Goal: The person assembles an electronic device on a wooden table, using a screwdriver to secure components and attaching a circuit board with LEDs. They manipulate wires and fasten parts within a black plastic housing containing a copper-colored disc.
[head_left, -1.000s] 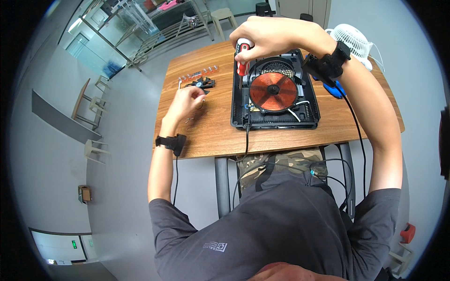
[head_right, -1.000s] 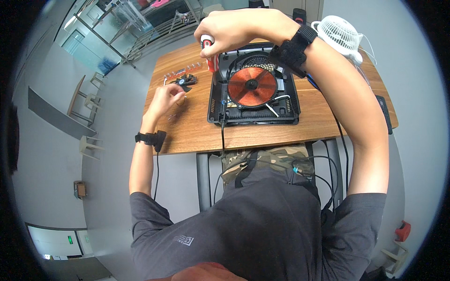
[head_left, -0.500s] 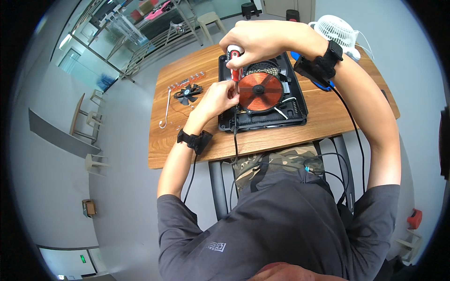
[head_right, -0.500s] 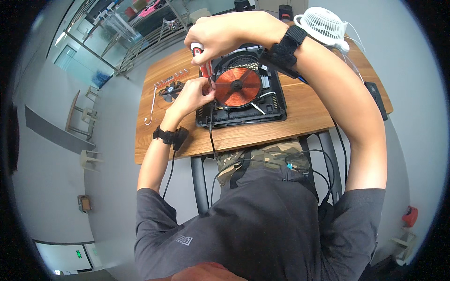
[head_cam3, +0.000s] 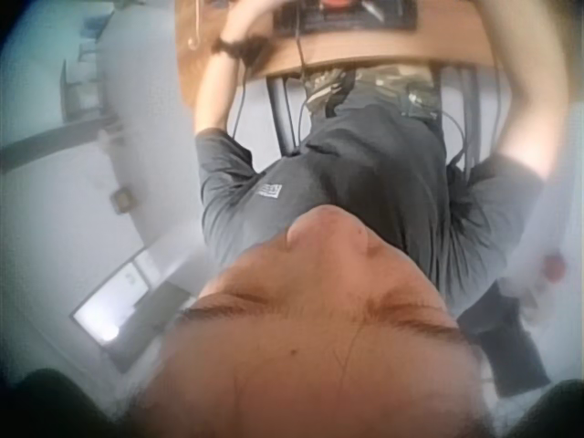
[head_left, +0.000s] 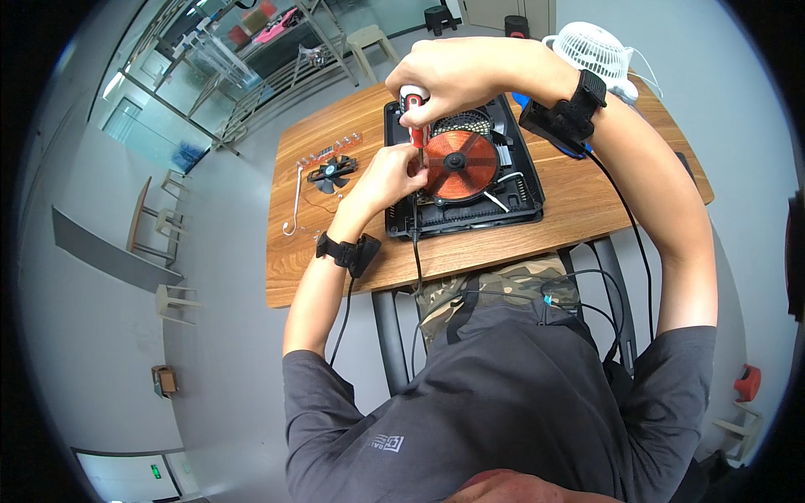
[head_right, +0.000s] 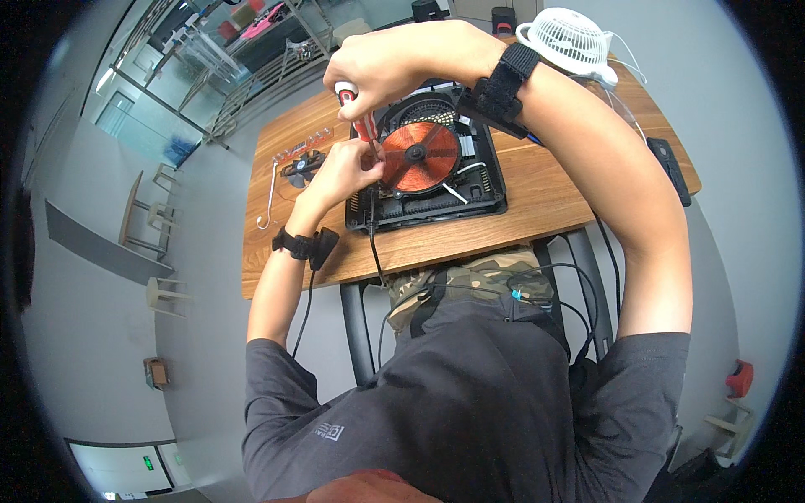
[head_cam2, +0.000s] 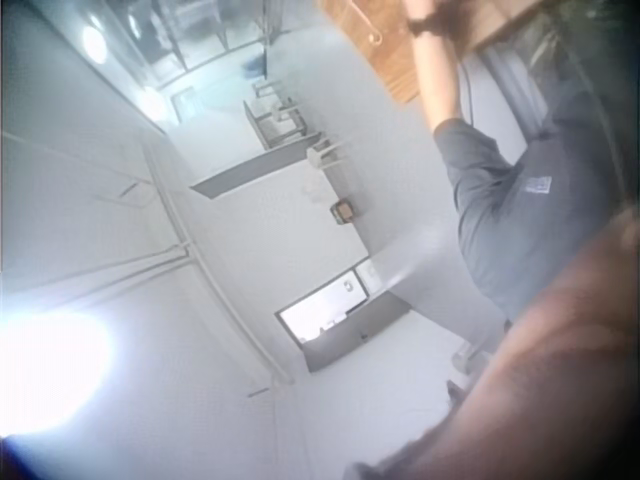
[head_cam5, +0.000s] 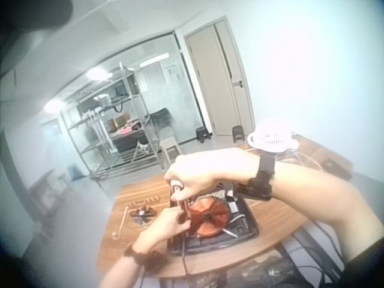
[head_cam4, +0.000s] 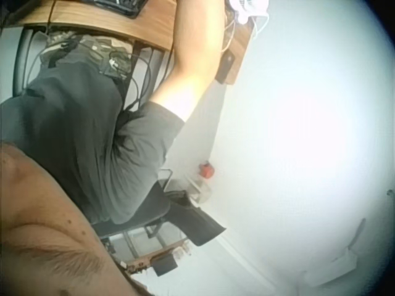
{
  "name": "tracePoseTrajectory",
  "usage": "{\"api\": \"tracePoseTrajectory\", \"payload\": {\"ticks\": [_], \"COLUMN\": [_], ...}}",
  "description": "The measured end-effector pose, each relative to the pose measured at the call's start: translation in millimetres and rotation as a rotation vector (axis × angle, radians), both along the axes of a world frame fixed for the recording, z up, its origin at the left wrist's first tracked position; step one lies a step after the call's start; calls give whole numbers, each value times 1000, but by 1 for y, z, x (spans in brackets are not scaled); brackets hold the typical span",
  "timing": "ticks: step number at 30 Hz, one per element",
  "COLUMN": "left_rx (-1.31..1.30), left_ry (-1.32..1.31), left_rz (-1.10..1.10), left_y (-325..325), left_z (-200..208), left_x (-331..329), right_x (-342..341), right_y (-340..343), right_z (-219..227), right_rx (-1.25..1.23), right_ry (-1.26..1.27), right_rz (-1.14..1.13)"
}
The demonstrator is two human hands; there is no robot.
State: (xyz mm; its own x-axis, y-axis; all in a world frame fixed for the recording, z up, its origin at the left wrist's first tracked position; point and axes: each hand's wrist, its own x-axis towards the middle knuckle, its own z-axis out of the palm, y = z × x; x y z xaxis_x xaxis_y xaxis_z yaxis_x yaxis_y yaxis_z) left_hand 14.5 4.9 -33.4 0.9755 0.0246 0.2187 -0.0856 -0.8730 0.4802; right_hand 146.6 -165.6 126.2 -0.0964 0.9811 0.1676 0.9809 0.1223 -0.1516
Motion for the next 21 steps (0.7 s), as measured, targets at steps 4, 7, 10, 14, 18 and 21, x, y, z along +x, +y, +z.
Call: {"api": "tracePoseTrajectory", "payload": {"ticks": [4, 7, 10, 14, 18, 21], "left_rx": [0, -1, 4, -29, -2, 1], "left_ry": [13, 11, 1, -14, 16, 17], "left_rz": [-4, -7, -17, -24, -20, -25], "left_y": [-1, 0, 2, -2, -1, -2], "left_z": [1, 0, -1, 0, 0, 0], "left_x": [0, 1, 1, 0, 2, 3], "right_x": [2, 2, 0, 3, 4, 5], "right_y": [0, 0, -2, -3, -4, -5], "right_z": [-3, -2, 1, -1, -2, -2], "right_rx": [11, 14, 11, 1, 12, 14], "right_ry": [-8, -12, 14, 22, 15, 4], "right_rz": [11, 2, -6, -9, -7, -7]}}
